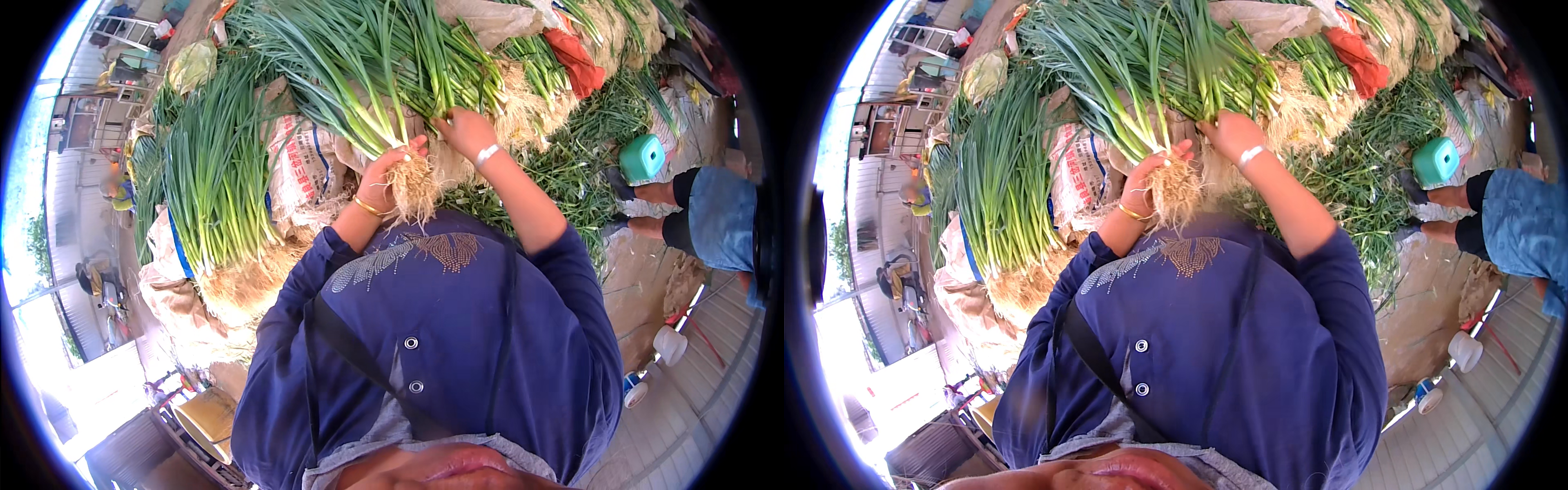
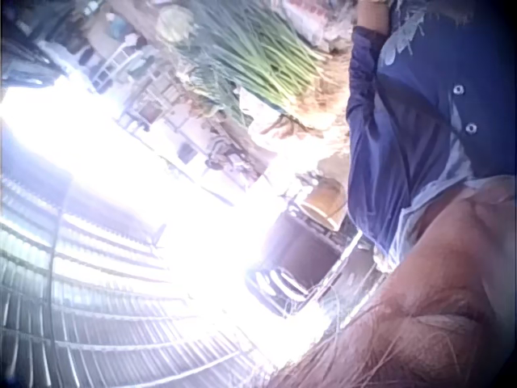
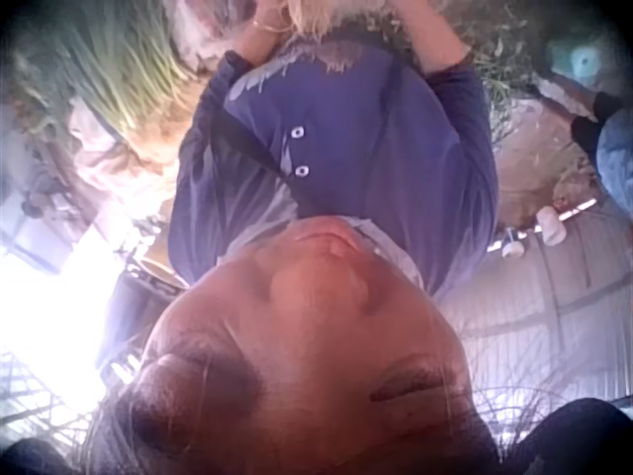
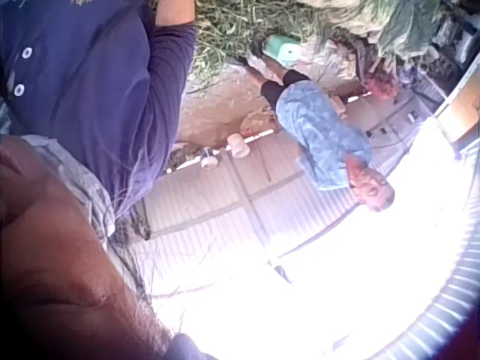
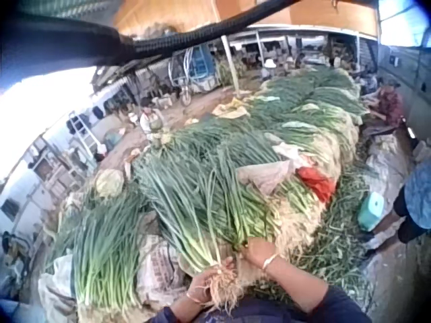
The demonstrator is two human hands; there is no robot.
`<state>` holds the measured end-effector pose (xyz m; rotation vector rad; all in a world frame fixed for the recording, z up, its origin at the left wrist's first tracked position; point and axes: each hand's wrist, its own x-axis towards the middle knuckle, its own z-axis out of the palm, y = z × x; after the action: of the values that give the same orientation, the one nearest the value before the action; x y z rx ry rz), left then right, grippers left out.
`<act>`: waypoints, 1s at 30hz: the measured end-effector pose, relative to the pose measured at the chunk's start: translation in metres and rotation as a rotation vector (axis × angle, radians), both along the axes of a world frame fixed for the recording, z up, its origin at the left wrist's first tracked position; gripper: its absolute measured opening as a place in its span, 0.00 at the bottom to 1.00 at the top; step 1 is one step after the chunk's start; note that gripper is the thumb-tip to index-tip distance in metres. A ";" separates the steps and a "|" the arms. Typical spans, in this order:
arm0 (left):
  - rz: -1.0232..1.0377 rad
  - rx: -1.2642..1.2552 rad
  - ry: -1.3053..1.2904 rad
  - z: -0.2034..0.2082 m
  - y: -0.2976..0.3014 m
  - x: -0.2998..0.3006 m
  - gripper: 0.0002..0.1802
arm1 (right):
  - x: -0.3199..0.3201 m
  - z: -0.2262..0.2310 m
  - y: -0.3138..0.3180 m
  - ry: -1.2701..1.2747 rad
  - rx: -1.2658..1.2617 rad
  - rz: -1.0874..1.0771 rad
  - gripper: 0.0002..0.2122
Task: The person processes green onions by hand, peeling away dry outer layers from the bulbs and placing the cleaned stalks onto a large central pile. The person also handles large pieces of brown paper to cover or organize sections of the onion pile.
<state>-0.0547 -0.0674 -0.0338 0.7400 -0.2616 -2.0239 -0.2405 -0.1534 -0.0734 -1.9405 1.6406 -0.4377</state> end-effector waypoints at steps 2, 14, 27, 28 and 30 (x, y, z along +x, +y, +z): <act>-0.079 -0.026 0.071 -0.027 -0.001 0.013 0.21 | 0.013 -0.002 -0.007 -0.114 0.070 0.103 0.18; -0.010 -0.015 -0.388 -0.016 0.013 0.003 0.19 | 0.022 0.044 -0.013 -0.406 0.130 0.088 0.12; -0.041 -0.020 -0.300 0.023 0.008 -0.005 0.12 | 0.022 0.025 0.027 -0.427 -0.251 0.162 0.05; 0.002 0.003 -0.305 0.021 0.009 -0.003 0.13 | 0.023 0.029 0.025 -0.302 -0.327 0.240 0.04; 0.008 -0.352 -0.653 0.025 0.013 0.005 0.13 | 0.016 0.042 0.052 -0.779 -0.329 0.216 0.06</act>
<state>-0.0492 -0.0549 -0.0090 1.1453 -0.9592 -1.6084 -0.2240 -0.1017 -0.0317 -1.7885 0.8858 -1.2454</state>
